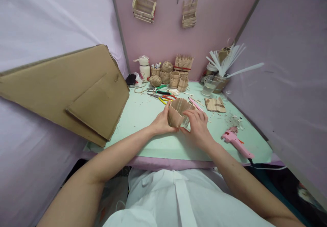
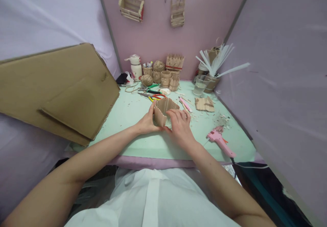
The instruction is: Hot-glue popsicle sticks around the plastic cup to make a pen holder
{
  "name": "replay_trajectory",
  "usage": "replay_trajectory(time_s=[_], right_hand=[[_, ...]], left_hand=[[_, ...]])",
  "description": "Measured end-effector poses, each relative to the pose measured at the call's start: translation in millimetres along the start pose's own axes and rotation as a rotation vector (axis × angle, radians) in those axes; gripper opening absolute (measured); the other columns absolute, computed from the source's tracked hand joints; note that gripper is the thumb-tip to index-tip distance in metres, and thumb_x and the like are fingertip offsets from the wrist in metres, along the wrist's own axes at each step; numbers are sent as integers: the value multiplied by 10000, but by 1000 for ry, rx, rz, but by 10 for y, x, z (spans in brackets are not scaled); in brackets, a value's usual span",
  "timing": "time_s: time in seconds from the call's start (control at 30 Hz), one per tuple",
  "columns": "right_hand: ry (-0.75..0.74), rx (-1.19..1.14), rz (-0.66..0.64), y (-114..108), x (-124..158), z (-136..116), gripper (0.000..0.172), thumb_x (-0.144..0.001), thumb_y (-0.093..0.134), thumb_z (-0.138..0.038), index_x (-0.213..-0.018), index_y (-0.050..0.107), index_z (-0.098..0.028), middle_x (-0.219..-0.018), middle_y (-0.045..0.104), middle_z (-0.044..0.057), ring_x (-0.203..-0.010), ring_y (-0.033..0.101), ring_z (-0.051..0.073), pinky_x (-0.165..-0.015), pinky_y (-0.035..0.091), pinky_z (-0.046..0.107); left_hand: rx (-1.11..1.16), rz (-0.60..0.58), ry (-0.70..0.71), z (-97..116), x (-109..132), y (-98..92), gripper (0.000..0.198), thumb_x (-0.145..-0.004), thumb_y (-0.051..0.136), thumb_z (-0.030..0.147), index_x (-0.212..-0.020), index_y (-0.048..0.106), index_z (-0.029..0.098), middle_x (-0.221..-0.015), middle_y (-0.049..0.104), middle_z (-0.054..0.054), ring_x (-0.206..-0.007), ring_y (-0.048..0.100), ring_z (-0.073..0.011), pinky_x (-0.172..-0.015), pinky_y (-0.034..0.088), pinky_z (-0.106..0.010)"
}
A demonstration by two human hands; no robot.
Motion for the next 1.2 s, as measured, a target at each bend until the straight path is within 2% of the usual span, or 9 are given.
replay_trajectory(time_s=[0.13, 0.43, 0.73, 1.0, 1.2], right_hand=[[1, 25, 4, 58, 18, 8, 368, -836, 610, -209, -1177, 472, -211, -1182, 648, 122, -1153, 547, 292, -1095, 249, 502], [2, 12, 6, 111, 46, 15, 251, -844, 610, -205, -1060, 484, -227, -1138, 670, 102, -1116, 548, 289, -1100, 237, 510], [1, -24, 20, 82, 40, -12, 257, -838, 646, -219, -1045, 494, -222, -1110, 673, 84, -1099, 535, 283, -1091, 252, 510], [17, -75, 52, 8, -13, -10, 60, -906, 585, -204, -896, 532, -230, -1068, 677, 56, -1075, 539, 253, -1084, 267, 521], [15, -92, 82, -8, -42, 13, 108, -934, 567, -217, -826, 565, -227, -1091, 666, 60, -1103, 509, 254, -1056, 304, 510]], left_hand=[[12, 7, 0, -5, -1, 3, 1409, -540, 897, 399, -1579, -30, 182, -1530, 389, -235, -1412, 404, -385, -1130, 362, -496], [32, 26, 11, -43, -8, 24, 1403, -549, 899, 434, -1583, -20, 207, -1520, 413, -213, -1388, 438, -378, -1115, 384, -489], [24, 24, -3, -43, -2, 20, 1399, -546, 902, 430, -1582, -12, 213, -1482, 458, -201, -1354, 472, -376, -1094, 401, -485], [-11, 26, -17, -47, 3, 26, 1407, -543, 898, 403, -1583, -30, 214, -1464, 480, -193, -1333, 492, -370, -1071, 426, -486], [-31, 24, -7, -51, 4, 32, 1411, -545, 894, 404, -1582, -43, 214, -1482, 456, -199, -1342, 482, -372, -1074, 424, -491]])
Point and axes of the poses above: each hand's wrist, its own x-axis away from the middle knuckle, its own y-axis out of the palm, z = x × y, the point moved 2 cm from there along -x, towards the middle knuckle
